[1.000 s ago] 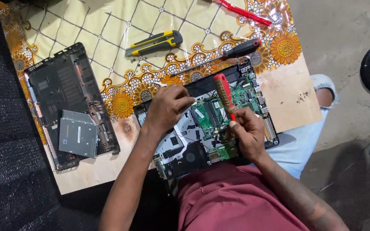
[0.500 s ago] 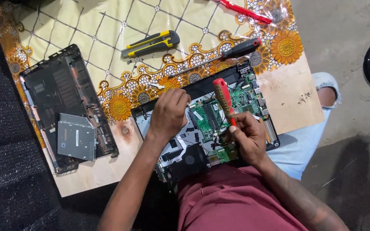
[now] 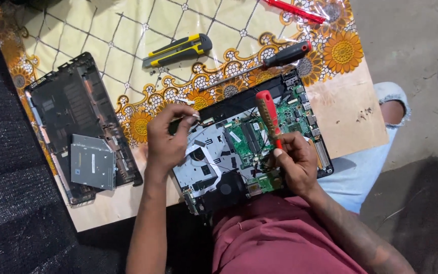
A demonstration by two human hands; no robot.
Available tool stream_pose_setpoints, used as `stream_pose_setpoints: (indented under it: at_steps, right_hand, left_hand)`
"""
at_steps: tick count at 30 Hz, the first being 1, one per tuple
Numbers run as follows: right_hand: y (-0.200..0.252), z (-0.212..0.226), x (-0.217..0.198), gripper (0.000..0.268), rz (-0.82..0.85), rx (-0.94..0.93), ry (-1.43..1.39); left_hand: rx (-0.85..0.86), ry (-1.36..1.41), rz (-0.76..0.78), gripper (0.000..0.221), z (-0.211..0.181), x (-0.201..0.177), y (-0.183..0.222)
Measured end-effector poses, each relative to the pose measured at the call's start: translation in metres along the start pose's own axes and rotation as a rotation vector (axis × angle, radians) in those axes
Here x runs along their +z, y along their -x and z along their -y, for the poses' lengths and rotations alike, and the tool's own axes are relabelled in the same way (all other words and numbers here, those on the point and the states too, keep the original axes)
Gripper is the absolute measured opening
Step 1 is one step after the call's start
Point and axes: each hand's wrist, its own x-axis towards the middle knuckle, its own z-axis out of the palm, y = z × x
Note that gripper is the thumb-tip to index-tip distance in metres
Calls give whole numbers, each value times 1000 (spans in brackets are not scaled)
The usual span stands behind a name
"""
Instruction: Disconnecting internal ribbon cables and connectors from a laptop motherboard during disassembly.
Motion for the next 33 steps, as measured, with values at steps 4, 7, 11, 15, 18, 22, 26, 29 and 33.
stream_pose_setpoints:
  at_steps: [4,7,11,15,18,22,26,29,33]
  right_hand:
    - [-1,-2,-1,15,1,-8,-4]
    - [1,-6,-2,15,-9,-8,-3]
    - [0,-6,-3,14,-8,-28,6]
    - [-1,-6,-3,14,-7,-57,21]
    - [0,-4,-4,13,2,-55,32]
    - [1,-9,-4,14,8,-52,18]
    - [1,-7,-5,14,18,-51,7]
    - [3,-9,-6,14,19,-53,7]
    - [0,-5,-4,15,38,-71,38]
  left_hand:
    - [-48,6,-32,14,14,-8,19]
    - [-86,17,-62,16,19,-8,27]
    - [-110,-87,-99,17,11,-10,37]
    - [-117,-193,-83,18,5,-7,51]
    - [-96,-233,-93,16,-1,-8,62]
    - [-100,-305,-96,12,-5,-7,70]
    - [-99,-383,-47,14,-10,0,74]
    - [-64,-390,-104,14,-15,5,71]
    - [-17,-478,-192,21,-1,12,60]
